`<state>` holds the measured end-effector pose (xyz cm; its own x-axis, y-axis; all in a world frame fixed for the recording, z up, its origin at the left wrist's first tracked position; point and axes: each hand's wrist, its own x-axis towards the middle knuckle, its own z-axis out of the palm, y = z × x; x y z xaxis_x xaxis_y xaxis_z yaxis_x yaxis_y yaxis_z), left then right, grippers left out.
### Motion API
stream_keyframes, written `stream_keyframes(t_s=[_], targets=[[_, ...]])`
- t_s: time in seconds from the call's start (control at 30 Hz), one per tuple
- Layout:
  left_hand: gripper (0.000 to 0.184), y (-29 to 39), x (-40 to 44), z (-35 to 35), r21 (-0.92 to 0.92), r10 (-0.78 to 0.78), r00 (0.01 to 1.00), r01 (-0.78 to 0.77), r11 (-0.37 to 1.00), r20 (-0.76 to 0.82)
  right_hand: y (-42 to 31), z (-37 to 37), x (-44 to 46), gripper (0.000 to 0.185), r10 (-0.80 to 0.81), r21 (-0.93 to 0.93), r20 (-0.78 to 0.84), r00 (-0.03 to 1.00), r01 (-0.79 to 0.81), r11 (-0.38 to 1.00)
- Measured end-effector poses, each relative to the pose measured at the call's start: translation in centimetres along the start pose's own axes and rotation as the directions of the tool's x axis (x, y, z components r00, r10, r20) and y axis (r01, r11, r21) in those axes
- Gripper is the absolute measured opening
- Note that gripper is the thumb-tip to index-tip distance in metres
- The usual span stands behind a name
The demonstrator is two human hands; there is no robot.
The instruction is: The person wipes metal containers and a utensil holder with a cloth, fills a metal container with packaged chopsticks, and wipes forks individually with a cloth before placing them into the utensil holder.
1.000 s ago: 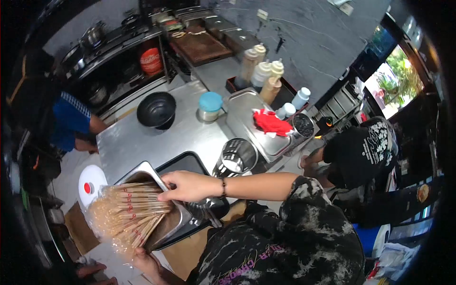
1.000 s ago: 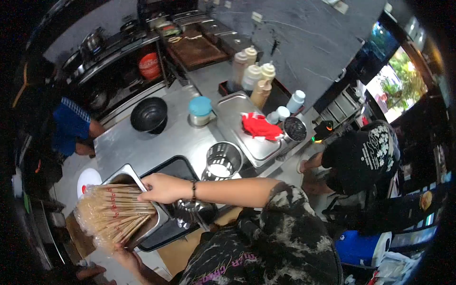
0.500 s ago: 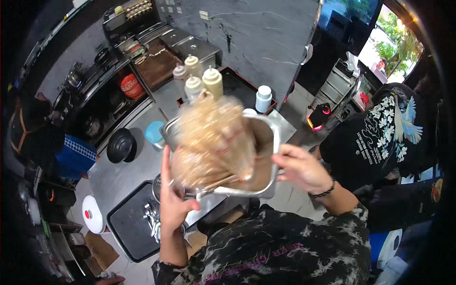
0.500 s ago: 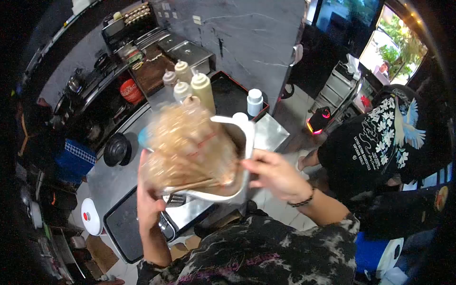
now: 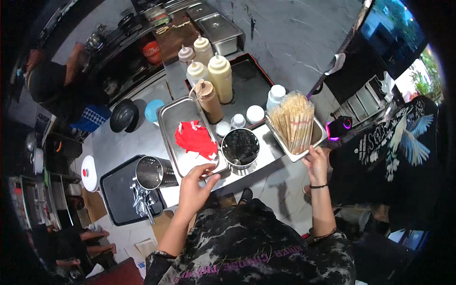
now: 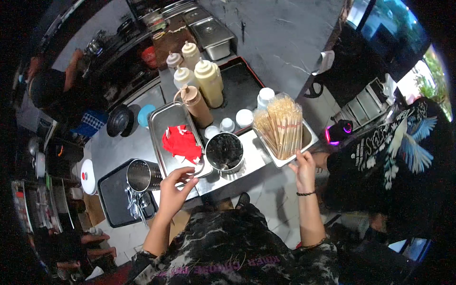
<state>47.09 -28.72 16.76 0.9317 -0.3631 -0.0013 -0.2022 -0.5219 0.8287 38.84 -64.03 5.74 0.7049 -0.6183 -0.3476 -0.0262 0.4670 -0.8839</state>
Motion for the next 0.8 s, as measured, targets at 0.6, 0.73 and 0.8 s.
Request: stream_keyframes(t_s=[0.6, 0.73, 0.8], targets=[[0.019, -4.8, 1.5, 0.4, -0.149, 0.170, 0.935, -0.128, 0.980, 0.313, 0.1, 13.6, -6.4, 0.019, -0.499, -0.667, 0.548, 0.672, 0.710, 0.224], [0.022, -5.5, 2.5, -0.8, -0.152, 0.372, 0.824, -0.340, 0.928, 0.427, 2.1, 18.1, -3.9, 0.011, 0.121, -0.631, 0.740, 0.661, 0.746, -0.212], [0.023, -6.0, 2.8, -1.8, -0.170, 0.376, 0.789, -0.337, 0.926, 0.486, 1.9, 19.0, -3.2, 0.007, 0.148, -0.607, 0.737, 0.660, 0.742, -0.286]])
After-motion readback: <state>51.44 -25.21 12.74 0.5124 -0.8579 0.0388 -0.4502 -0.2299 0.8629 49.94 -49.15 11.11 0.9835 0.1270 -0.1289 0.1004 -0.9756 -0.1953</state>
